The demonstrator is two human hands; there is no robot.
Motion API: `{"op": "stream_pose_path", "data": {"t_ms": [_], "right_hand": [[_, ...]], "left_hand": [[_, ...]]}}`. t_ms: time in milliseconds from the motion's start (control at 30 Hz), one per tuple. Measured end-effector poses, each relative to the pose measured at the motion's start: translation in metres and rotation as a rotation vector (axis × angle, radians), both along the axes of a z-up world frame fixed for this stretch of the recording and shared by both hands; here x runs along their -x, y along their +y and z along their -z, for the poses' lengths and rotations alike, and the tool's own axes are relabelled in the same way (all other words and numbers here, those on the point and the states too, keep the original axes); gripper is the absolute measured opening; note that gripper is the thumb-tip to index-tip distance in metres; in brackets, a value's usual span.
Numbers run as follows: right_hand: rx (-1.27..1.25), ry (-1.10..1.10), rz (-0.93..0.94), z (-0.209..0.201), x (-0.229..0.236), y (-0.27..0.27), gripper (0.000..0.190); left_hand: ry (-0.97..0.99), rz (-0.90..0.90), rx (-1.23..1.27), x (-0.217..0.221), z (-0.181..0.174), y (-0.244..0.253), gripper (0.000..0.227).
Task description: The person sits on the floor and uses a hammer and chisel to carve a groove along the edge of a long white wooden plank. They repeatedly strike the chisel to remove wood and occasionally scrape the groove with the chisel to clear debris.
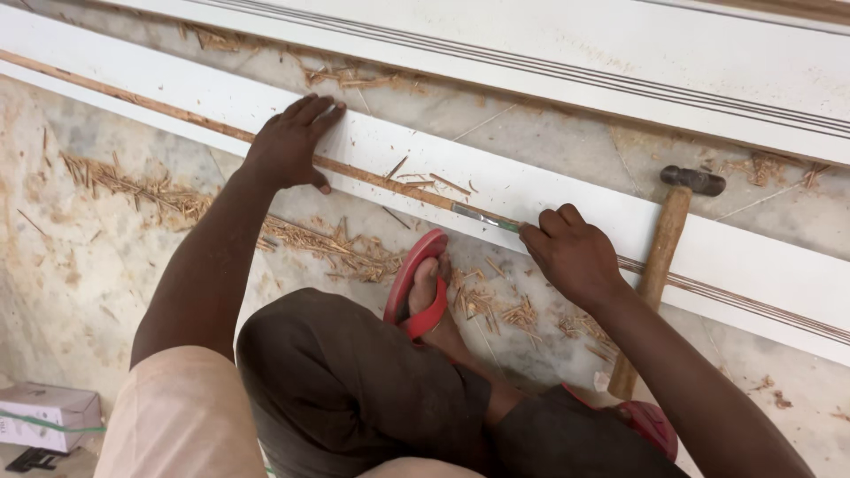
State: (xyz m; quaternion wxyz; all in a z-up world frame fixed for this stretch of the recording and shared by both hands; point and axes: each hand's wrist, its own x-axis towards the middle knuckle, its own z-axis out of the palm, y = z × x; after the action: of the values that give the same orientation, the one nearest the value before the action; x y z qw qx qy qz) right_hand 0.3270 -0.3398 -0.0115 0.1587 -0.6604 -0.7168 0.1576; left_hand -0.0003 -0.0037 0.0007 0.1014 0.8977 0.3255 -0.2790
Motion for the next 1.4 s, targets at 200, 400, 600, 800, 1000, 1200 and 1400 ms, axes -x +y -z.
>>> {"op": "stream_pose_path", "data": {"t_ms": [200,400,600,800,1000,1200,1400], "right_hand": [[0.006,0.002,0.0,0.012,0.009,0.0,0.015],[-0.018,0.018,-0.011,0.018,-0.002,0.0,0.019],[-0.075,0.013,0.005,0.013,0.002,-0.005,0.02],[-0.059,-0.052,-0.023,0.016,0.005,-0.002,0.024],[-0.025,-0.041,-0.013,0.016,0.002,-0.008,0.021],[-0.053,-0.05,-0.039,0.02,0.003,-0.006,0.028],[0.003,0.03,-0.039,0.038,0.038,0.028,0.028]], "left_hand": [[0.01,0.014,-0.013,0.001,0.0,0.001,0.142],[0.011,0.009,0.012,0.004,0.006,0.005,0.141],[-0.002,0.011,-0.013,0.002,0.001,0.004,0.142],[0.009,0.0,-0.008,0.0,-0.002,-0.002,0.142],[0.011,0.025,-0.017,-0.004,-0.001,0.003,0.141],[0.019,-0.009,-0.002,-0.005,-0.007,-0.003,0.139],[-0.027,0.009,-0.002,-0.003,-0.002,-0.004,0.139]]}}
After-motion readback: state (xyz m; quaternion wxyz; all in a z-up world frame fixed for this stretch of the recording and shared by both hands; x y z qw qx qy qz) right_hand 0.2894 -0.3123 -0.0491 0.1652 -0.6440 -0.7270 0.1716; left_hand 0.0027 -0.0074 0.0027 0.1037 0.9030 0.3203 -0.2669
